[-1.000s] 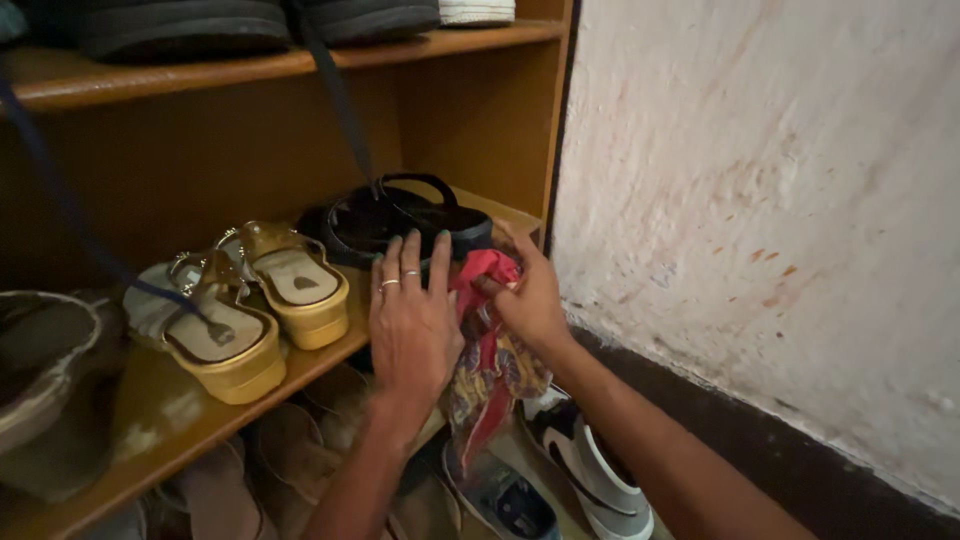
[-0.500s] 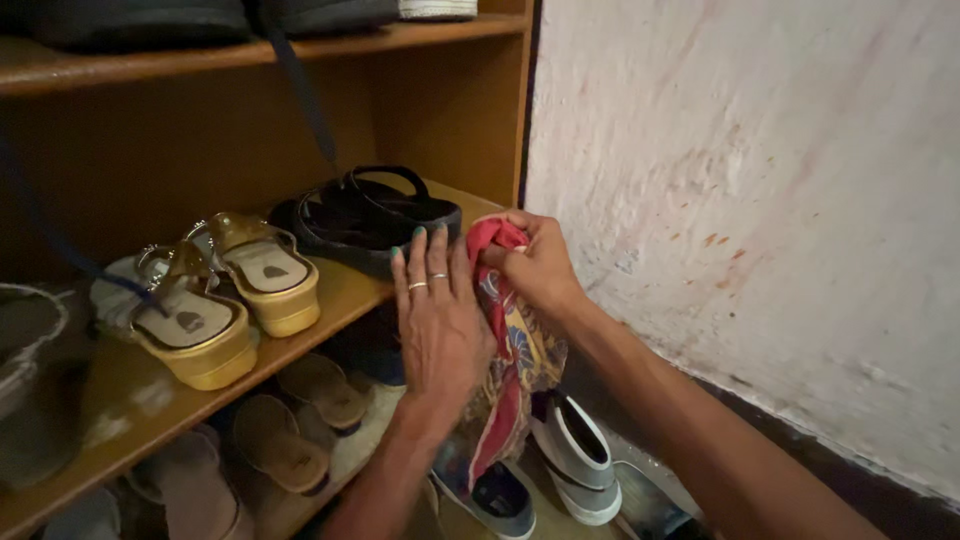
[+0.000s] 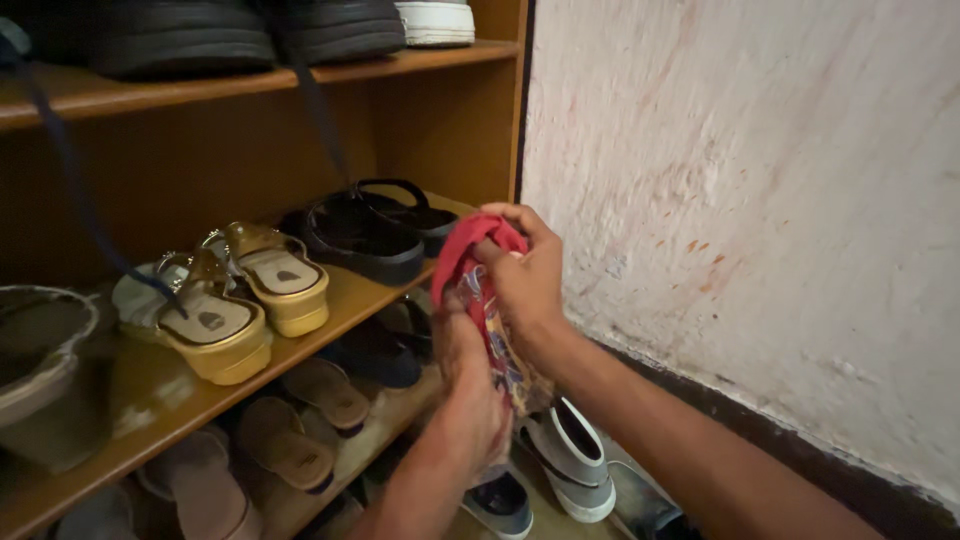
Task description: The person wipes various shoes and sandals with a cloth, handling them one at a time and moving some within a wooden shoe rack.
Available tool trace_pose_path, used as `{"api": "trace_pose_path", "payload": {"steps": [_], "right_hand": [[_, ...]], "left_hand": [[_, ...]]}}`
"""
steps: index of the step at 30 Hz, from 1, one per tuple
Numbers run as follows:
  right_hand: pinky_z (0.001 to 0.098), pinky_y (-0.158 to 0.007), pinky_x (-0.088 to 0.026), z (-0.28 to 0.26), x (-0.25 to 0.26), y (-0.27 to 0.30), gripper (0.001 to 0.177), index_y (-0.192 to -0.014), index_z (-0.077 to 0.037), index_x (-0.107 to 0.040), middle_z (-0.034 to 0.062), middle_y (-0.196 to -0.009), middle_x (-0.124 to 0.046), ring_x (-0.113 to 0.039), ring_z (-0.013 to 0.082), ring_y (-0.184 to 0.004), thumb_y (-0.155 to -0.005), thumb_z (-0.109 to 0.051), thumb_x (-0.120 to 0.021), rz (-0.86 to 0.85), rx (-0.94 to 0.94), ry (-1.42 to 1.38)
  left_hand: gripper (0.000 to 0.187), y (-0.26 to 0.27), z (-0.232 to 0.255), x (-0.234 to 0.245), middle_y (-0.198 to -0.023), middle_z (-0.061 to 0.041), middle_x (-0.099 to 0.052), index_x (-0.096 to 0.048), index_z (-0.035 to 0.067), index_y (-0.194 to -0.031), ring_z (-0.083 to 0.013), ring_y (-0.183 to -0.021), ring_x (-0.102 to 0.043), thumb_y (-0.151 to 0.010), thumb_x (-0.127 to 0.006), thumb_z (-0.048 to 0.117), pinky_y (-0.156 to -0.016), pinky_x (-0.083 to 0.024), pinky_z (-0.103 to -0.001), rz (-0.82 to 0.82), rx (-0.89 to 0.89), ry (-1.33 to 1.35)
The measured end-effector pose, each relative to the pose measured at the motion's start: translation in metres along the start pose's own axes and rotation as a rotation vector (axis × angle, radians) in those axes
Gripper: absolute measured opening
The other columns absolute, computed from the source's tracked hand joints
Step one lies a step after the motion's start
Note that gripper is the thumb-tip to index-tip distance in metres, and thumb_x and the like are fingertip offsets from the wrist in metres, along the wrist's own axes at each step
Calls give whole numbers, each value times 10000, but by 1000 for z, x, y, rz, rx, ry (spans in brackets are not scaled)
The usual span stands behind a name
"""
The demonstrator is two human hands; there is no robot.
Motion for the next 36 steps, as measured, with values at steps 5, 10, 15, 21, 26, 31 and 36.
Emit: {"api": "trace_pose_path", "payload": {"steps": [5,10,15,21,26,31,36], "right_hand": [[278,-602,-511,23,26,5,248,-1074,-27,-690,60,-857,-698,-611,118,-680,-836,37,-660,174,-40,54],[291,-598,-523,40,35,1,131,-963,23,-723,83,-847,-734,-646,138,-664,-869,6,-634,137,-130,-29],[371,-625,-602,81,21,26,194,-971,2,-732,108,-817,-754,-711,215,-670,-883,-66,-573,4,-637,-26],[405,-661,-601,105,-11,70,263,-944,-72,-728,105,-826,-748,-698,242,-652,-919,-317,-634,-234,-980,-60],[405,-706,-608,112,-24,93,349,-929,-82,-712,100,-850,-756,-718,243,-682,-919,-426,-655,-323,-1122,-205],[415,-663,-613,111,-24,83,258,-985,-81,-714,113,-853,-761,-724,244,-687,-900,-309,-627,-301,-971,-305],[439,-571,-583,93,5,52,206,-946,-60,-708,119,-777,-715,-684,267,-610,-896,-257,-680,-34,-792,-192]], "left_hand": [[510,7,-4,3,-1046,-110,-738,-705,45,-1151,-257,-876,-694,-951,-498,466,-743,-548,-398,-40,22,-162],[363,-2,16,15,-1043,-101,-714,-652,24,-1112,-198,-859,-678,-883,-701,301,-764,-564,-359,-1,-290,-31],[270,14,57,20,-945,-51,-741,-744,20,-1034,-139,-776,-660,-842,-775,208,-728,-562,-312,-19,-562,-5],[234,25,64,32,-924,-38,-723,-710,57,-1039,-143,-772,-667,-850,-741,191,-699,-549,-302,42,-485,62],[239,35,84,30,-955,-46,-722,-710,27,-1044,-139,-820,-673,-869,-710,191,-750,-556,-293,-63,-653,53],[295,31,77,29,-945,-56,-689,-692,5,-1076,-151,-833,-630,-914,-729,248,-777,-523,-307,-124,-733,-44],[805,45,73,44,-1318,-278,-536,-498,-17,-1408,-438,-1165,-522,-876,-869,461,-880,-433,-545,464,-669,-988]]}}
Point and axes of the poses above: each hand's wrist, its own y-axis away from the middle knuckle, its own x-axis out of the back of the hand, z = x × y, the point moved 10 cm from there along -y, towards the middle knuckle
